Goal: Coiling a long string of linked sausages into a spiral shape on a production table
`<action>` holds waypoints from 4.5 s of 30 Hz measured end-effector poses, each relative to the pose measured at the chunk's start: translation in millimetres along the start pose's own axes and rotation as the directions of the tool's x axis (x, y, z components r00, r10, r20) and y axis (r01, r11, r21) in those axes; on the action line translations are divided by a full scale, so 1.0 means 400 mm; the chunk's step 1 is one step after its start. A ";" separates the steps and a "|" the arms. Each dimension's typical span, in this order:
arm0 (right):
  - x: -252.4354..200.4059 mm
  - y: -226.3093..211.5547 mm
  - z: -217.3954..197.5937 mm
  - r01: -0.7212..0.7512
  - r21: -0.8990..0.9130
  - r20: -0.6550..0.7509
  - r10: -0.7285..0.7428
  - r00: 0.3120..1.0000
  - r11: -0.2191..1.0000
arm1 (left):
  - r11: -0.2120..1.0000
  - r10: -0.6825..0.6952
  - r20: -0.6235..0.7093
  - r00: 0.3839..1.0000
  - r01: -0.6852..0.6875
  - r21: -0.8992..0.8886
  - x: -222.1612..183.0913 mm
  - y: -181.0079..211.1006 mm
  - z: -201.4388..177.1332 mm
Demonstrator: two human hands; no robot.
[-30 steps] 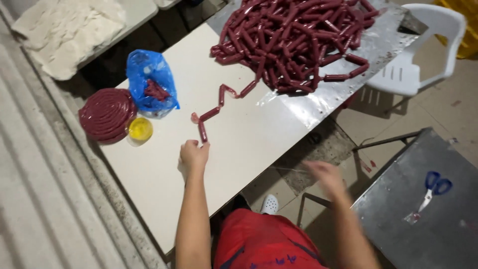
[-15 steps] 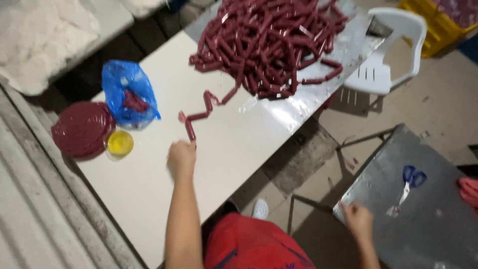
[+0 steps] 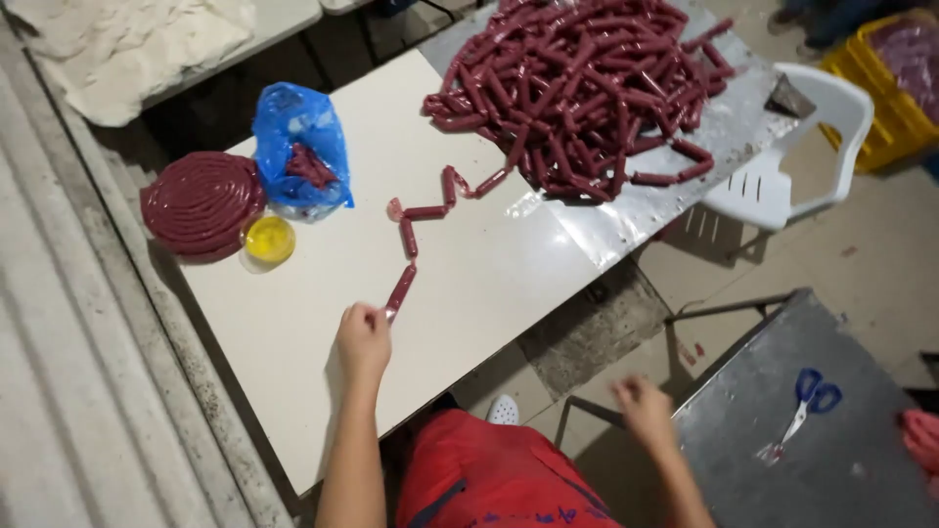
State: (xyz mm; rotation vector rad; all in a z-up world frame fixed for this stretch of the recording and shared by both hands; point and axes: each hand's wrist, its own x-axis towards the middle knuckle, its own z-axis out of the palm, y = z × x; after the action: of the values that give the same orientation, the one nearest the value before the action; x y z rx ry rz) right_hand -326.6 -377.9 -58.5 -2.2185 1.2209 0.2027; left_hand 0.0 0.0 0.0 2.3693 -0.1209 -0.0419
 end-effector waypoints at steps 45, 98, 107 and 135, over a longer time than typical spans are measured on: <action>-0.167 -0.735 0.428 0.757 -0.637 0.307 -0.949 0.073 -0.148 | 0.915 0.095 -0.245 0.965 0.012 0.404 -0.345 -0.141 -0.040; -0.179 -0.600 0.329 0.269 0.675 0.490 -0.690 0.534 0.687 | 0.578 -0.681 0.089 0.727 0.608 -0.544 -0.300 -0.072 -0.083; -0.108 -0.059 -0.051 -0.068 0.499 0.357 -0.134 0.924 0.864 | 0.968 -0.152 0.163 0.975 0.114 0.222 -0.016 0.186 -0.070; -0.096 -0.436 -0.012 -0.166 0.552 0.451 -0.125 0.884 0.817 | 0.946 -0.177 0.056 0.983 0.154 0.286 -0.011 0.070 0.042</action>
State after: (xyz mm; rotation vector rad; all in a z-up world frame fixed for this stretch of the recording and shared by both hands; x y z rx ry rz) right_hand -207.7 -282.7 34.4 -1.4999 0.8790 0.3098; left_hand -7.6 -31.1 7.4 2.6577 0.0375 -0.2144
